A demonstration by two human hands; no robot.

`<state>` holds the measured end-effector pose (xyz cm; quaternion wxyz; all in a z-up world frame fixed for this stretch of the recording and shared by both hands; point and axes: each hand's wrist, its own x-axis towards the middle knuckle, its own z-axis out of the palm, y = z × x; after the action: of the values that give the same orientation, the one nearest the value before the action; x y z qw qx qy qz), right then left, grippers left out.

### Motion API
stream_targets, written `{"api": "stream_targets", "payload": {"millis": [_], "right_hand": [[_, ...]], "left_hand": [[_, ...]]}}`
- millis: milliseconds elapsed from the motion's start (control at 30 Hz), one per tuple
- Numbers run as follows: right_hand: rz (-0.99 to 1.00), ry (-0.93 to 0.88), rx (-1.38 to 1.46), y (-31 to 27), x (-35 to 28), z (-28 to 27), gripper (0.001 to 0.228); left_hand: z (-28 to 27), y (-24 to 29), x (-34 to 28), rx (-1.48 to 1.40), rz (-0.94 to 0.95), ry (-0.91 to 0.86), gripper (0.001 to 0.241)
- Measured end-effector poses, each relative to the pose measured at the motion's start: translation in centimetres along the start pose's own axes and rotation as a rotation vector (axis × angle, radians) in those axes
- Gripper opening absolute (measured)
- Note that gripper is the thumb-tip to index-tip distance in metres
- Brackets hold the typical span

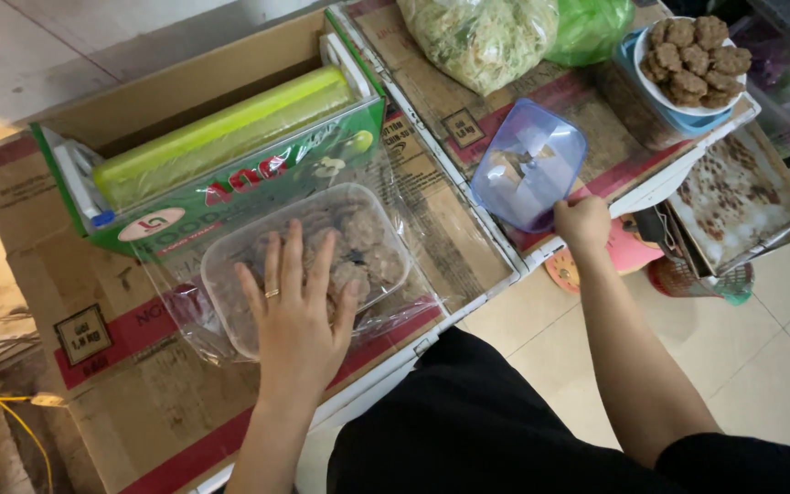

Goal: The recorder is wrapping plastic containers and plates of prepared food items with cling wrap for storage.

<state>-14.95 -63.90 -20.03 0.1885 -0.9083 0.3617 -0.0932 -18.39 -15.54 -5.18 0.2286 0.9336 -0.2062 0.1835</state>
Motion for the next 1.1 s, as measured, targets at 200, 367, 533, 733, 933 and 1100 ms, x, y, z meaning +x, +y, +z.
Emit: {"api": "stream_targets", "payload": {"millis": [200,367,533,733,933,1100], "right_hand": [[0.26,-0.126,0.232,0.0,0.9,-3.4,0.025],[0.233,0.003,0.698,1.3,2.3,-6.0,0.016],[0.049,-0.039,0.798,-8.7,-3.4,-14.7,0.035],[-0.847,0.231,0.596,-17.9,-12.8,-14.9,0.025],[-1.513,0.155,0.667,-24.7,-18.8,-9.5,0.013],[-1.668,0.047,0.631,-25.8,-18.8,-7.1,0.01]], "left_hand": [[-1.5,-0.1,-0.8,-0.067,-0.026,0.047,0.047],[-4.2,0.7,-1.5,-0.451,-0.204,0.06,0.031],[-5.8,-1.1,-2.6,-0.438,-0.334,0.11,0.031],[-5.2,-6.3,-3.1,-0.176,-0.322,0.303,0.032],[-6.0,-7.7,-3.0,-0.496,-0.624,0.391,0.034],[-5.5,-9.4,-2.9,-0.927,-0.957,0.226,0.062]]}}
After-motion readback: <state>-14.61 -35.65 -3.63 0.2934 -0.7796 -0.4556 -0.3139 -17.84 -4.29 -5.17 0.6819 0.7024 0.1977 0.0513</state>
